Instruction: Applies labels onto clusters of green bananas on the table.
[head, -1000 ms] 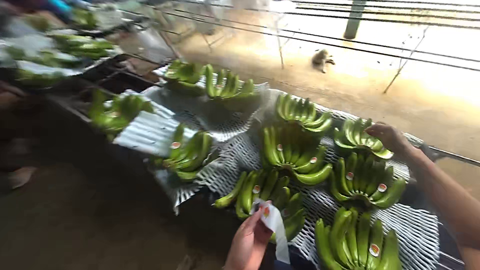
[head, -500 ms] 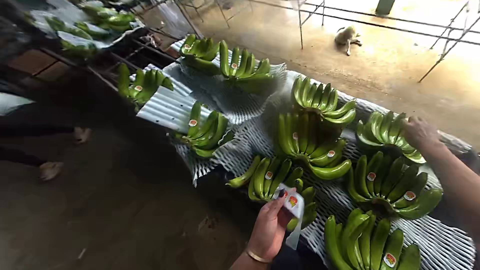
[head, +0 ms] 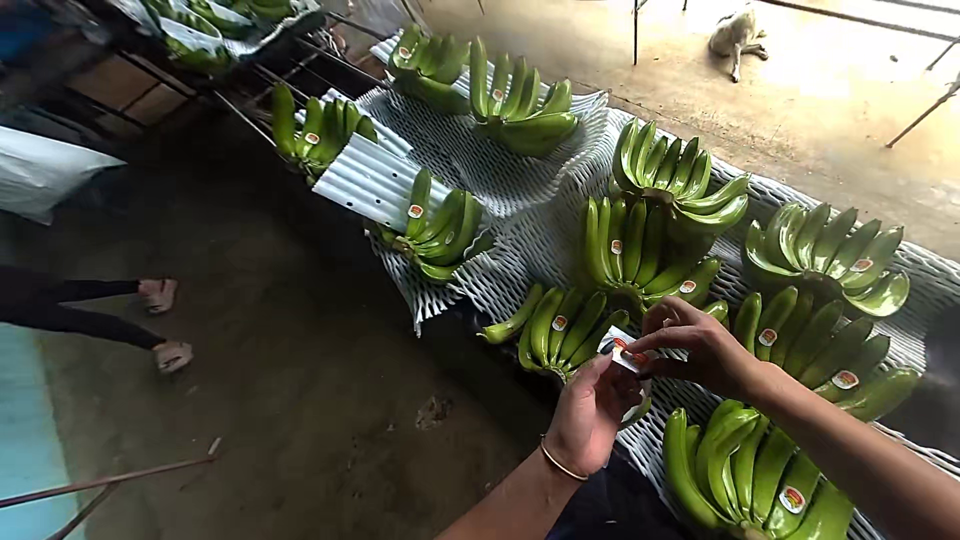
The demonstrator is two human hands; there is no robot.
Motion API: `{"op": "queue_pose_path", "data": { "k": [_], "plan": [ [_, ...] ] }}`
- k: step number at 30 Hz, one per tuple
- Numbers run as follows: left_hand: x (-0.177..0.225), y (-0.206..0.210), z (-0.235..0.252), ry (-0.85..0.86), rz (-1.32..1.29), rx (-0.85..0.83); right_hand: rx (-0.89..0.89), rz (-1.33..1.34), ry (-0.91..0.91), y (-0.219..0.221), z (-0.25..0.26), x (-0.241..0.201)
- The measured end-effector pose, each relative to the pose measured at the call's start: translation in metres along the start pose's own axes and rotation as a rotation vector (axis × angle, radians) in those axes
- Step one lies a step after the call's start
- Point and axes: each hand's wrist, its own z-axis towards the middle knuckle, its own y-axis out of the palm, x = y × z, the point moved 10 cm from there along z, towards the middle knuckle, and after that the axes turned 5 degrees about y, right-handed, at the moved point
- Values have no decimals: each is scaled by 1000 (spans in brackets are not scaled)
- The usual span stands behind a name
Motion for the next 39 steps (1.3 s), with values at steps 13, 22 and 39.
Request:
{"op": "queue_pose_path", "data": {
  "k": [13,22,39],
  "plan": [
    [2,-20,1,-55,148,127,98,-75,-197,12,-10,-12],
    [6,-7,8,-19,166,25,123,-13,-193,5,-12,-5],
    [-15,-1,8,-227,22,31,240,20,-273,-4,-22,-6]
  ]
}}
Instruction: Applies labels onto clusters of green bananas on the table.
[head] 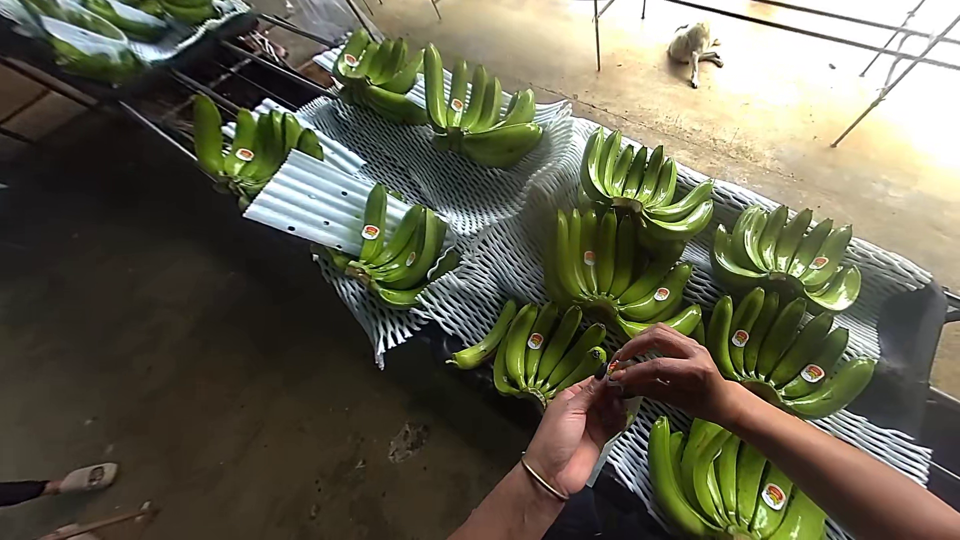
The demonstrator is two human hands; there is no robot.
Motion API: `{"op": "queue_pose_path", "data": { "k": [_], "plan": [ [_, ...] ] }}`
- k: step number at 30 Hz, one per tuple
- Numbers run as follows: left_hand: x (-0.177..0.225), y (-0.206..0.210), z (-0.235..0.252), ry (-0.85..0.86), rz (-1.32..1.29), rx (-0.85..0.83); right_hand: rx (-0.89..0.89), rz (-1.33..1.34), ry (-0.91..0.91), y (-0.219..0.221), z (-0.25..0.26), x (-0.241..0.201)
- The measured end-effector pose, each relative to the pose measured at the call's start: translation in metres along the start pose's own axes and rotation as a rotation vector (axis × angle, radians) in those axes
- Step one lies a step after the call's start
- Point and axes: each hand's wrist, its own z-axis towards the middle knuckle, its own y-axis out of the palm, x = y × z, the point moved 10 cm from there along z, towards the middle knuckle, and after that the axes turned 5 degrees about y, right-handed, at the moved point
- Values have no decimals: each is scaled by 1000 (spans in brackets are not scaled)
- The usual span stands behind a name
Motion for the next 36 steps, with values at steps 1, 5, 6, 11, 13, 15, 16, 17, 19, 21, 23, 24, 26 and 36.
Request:
{"op": "queue_pose_path", "data": {
  "k": [1,5,6,11,13,15,16,17,19,21,23,24,26,36],
  "plan": [
    [-1,0,1,-4,7,-14,-18,43,32,0,0,4],
    [5,2,1,21,86,-49,-107,107,88,5,0,12],
    [8,2,0,51,112,-38,-111,97,83,5,-1,12],
    [17,0,0,191,213,24,-85,61,53,2,-4,8],
    [16,-1,2,191,212,26,-65,71,53,-2,-4,6],
    [15,-2,3,182,219,1,-79,119,76,-2,-4,7],
    [15,-1,3,180,231,-23,-101,155,94,-1,-4,9],
    [16,1,2,177,248,-43,-125,180,115,0,-4,11],
    [16,2,0,168,276,-54,-163,227,156,3,-5,15],
    [15,2,0,164,281,-47,-169,231,170,3,-7,15],
    [11,2,0,161,277,-39,-158,195,153,2,-8,12],
    [10,1,-1,161,277,-35,-148,178,135,2,-8,10],
    [8,1,-1,157,276,-30,-131,161,109,1,-9,6],
    [0,7,-5,127,246,-142,-159,297,229,0,-7,10]
  ]
}}
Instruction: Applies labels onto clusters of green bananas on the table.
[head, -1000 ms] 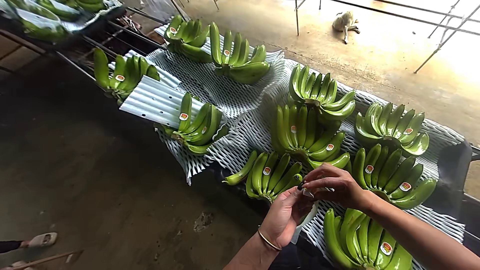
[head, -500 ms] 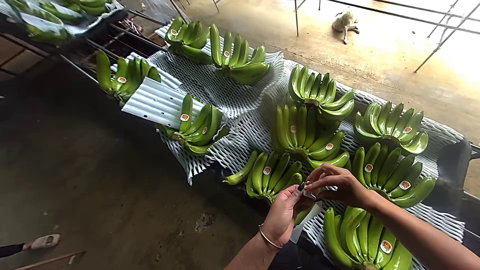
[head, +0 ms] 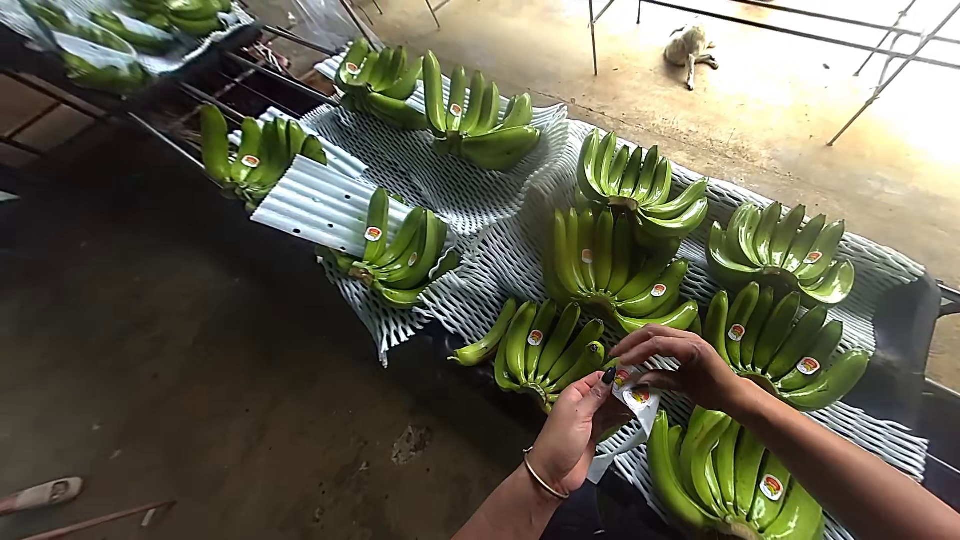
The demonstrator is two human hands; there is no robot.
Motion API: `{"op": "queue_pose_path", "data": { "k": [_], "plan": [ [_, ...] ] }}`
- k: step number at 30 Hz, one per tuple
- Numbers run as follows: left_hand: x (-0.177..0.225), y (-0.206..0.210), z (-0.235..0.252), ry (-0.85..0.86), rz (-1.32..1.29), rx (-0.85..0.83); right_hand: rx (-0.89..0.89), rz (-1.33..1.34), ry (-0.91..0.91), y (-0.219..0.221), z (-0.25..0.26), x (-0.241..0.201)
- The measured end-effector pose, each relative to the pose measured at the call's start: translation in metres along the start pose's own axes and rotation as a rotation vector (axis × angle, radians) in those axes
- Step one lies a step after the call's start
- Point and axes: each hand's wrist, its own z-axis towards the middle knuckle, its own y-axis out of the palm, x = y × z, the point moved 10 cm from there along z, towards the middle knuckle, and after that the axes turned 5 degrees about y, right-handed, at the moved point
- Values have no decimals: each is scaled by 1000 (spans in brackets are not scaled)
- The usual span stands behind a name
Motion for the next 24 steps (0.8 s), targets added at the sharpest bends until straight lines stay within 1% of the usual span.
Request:
{"op": "queue_pose_path", "data": {
  "k": [2,5,9,12,16,18,20,21,22,24],
  "plan": [
    [1,1,0,9,-10,9,-41,-9,9,3,0,2],
    [2,-1,-2,14,-25,55,-55,-28,-19,6,-2,-1],
    [4,-5,-1,45,-52,132,-74,-130,-12,9,-4,-7],
    [3,-7,-2,17,-72,174,-28,-150,-4,8,-5,-9],
    [-2,-7,-4,-48,-104,183,71,-158,-51,3,-9,-16],
    [-3,-9,-4,-47,-118,204,138,-127,-72,-2,-11,-21],
    [1,-15,-2,10,-131,251,201,-90,-59,-21,-10,-25],
    [5,-19,-2,43,-129,275,245,-103,-41,-40,-9,-26],
    [10,-24,-2,74,-126,289,299,-170,-9,-66,-8,-23],
    [18,-34,-4,114,-125,300,355,-443,82,-126,-5,-4]
  ]
}}
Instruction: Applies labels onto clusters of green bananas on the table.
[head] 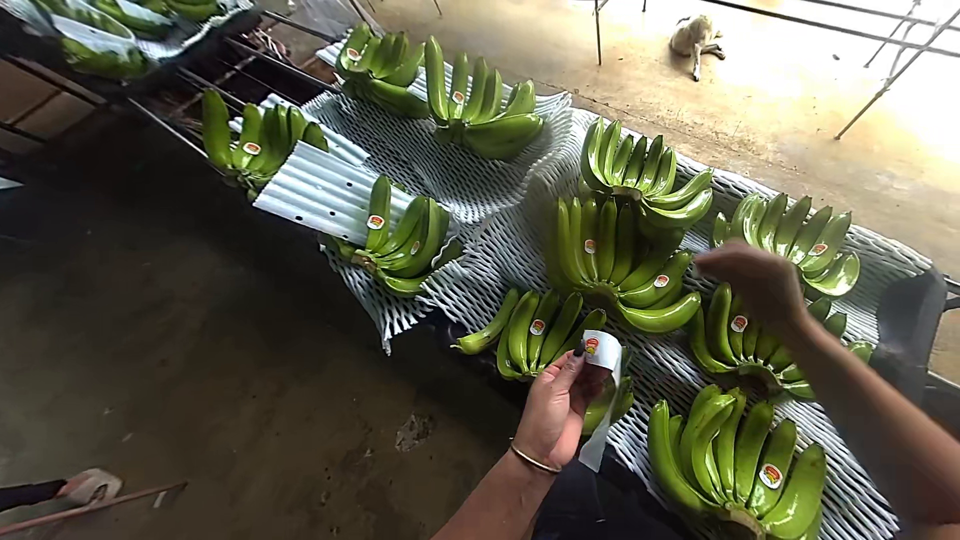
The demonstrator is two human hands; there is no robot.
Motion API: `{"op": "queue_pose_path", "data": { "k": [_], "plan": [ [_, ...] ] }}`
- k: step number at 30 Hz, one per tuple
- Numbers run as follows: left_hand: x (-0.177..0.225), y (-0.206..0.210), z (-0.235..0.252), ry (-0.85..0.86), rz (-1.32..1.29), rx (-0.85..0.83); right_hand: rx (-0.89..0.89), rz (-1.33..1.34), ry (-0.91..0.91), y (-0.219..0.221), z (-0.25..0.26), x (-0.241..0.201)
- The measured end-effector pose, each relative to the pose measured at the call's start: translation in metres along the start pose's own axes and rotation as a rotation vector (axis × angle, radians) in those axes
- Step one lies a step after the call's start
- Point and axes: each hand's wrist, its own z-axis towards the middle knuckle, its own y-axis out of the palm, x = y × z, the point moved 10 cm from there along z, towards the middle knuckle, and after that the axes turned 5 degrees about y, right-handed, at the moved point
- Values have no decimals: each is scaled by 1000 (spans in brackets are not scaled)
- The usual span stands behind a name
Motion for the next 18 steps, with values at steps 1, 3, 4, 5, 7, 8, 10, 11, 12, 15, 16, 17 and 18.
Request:
{"op": "queue_pose_path", "data": {
  "k": [1,3,4,5,7,8,10,11,12,15,16,17,18],
  "plan": [
    [3,-5,0,13,-7,-2,4,-162,30,-20,10,30],
    [7,-13,-1,29,-10,-10,33,-409,140,-58,27,96],
    [8,-16,-3,36,-9,-20,3,-509,207,-73,33,129],
    [9,-19,-4,42,-4,-29,-63,-594,262,-83,35,161],
    [9,-24,-7,53,18,-53,-229,-710,341,-87,34,204],
    [7,-26,-8,54,31,-60,-289,-745,368,-87,31,219],
    [5,-29,-10,52,39,-61,-331,-776,433,-85,27,237],
    [4,-29,-11,46,44,-60,-308,-772,456,-85,26,239],
    [3,-28,-12,41,50,-63,-267,-767,469,-87,25,241],
    [6,-25,-14,52,63,-87,-130,-797,471,-90,24,238],
    [9,-23,-14,66,72,-89,-74,-809,440,-91,26,229],
    [11,-22,-14,89,86,-93,-19,-796,411,-88,29,211],
    [14,-21,-14,120,106,-97,29,-752,372,-80,34,187]
  ]
}}
